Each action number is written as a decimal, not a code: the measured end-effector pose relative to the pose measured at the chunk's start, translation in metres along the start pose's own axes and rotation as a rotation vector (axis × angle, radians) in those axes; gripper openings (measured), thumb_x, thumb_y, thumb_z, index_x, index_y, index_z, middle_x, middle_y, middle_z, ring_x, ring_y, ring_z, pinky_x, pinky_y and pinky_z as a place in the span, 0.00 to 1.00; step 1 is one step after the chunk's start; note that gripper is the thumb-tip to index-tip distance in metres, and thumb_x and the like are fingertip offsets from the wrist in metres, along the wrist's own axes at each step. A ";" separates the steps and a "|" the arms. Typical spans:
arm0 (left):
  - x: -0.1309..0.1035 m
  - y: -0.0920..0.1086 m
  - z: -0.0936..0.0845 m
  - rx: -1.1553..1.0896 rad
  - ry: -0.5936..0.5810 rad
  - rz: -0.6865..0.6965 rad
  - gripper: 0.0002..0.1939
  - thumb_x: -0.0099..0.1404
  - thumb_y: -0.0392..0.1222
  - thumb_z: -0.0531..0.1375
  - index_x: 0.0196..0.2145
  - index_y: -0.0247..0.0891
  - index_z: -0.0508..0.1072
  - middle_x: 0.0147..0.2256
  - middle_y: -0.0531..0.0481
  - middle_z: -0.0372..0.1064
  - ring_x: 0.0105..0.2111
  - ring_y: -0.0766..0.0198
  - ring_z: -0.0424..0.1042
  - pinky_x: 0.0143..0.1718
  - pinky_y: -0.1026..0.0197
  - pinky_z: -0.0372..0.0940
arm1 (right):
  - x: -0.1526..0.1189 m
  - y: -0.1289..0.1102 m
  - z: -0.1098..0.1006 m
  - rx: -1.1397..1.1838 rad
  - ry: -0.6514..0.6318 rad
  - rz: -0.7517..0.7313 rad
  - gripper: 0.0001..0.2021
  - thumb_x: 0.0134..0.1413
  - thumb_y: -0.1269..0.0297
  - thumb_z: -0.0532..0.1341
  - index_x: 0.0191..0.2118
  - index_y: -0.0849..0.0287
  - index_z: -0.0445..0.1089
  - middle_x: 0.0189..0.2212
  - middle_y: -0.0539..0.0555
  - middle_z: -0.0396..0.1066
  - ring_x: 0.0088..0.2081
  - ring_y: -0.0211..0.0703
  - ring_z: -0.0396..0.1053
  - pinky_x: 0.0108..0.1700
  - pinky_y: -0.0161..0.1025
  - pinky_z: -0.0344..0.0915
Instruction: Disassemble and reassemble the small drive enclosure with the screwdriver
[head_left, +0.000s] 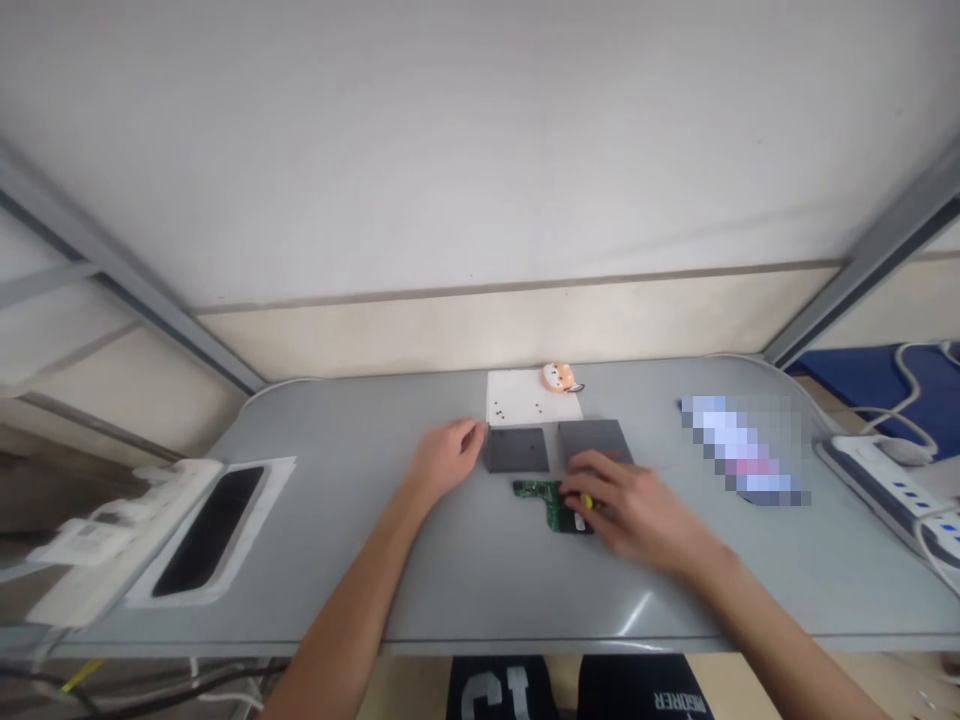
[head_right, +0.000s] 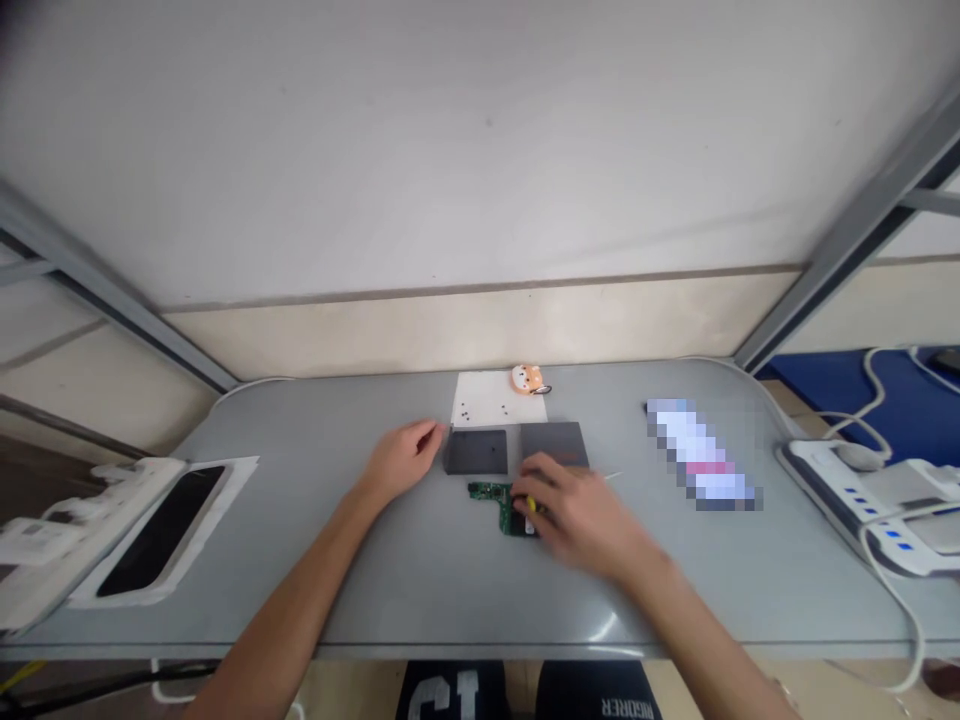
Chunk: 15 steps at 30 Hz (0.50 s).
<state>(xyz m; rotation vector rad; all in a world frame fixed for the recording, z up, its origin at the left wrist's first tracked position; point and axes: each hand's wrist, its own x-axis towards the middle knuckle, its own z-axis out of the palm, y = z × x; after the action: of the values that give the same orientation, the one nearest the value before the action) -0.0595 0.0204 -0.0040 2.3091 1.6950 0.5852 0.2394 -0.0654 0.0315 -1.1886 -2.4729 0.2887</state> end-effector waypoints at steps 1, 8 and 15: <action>0.000 0.000 0.000 0.006 -0.001 -0.009 0.19 0.75 0.49 0.50 0.29 0.40 0.68 0.24 0.53 0.64 0.24 0.64 0.58 0.29 0.59 0.49 | -0.006 -0.006 0.005 0.012 -0.017 -0.011 0.12 0.71 0.61 0.53 0.50 0.51 0.74 0.53 0.57 0.73 0.40 0.47 0.76 0.39 0.45 0.73; 0.002 0.001 -0.003 0.025 -0.054 -0.047 0.13 0.74 0.46 0.53 0.45 0.44 0.76 0.29 0.52 0.73 0.27 0.62 0.69 0.31 0.61 0.56 | -0.028 -0.014 0.022 -0.022 -0.033 0.017 0.14 0.67 0.57 0.58 0.55 0.52 0.71 0.64 0.63 0.63 0.43 0.54 0.77 0.41 0.54 0.77; 0.002 0.002 -0.007 0.017 -0.097 -0.048 0.15 0.73 0.42 0.54 0.49 0.45 0.79 0.38 0.49 0.79 0.35 0.59 0.76 0.39 0.60 0.65 | -0.027 -0.012 0.022 -0.042 -0.076 0.043 0.13 0.67 0.60 0.58 0.55 0.52 0.70 0.63 0.62 0.65 0.41 0.52 0.77 0.38 0.52 0.77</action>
<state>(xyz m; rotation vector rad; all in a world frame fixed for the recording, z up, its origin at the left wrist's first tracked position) -0.0604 0.0215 0.0036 2.2627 1.7112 0.4437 0.2368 -0.0946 0.0093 -1.2718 -2.5327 0.3005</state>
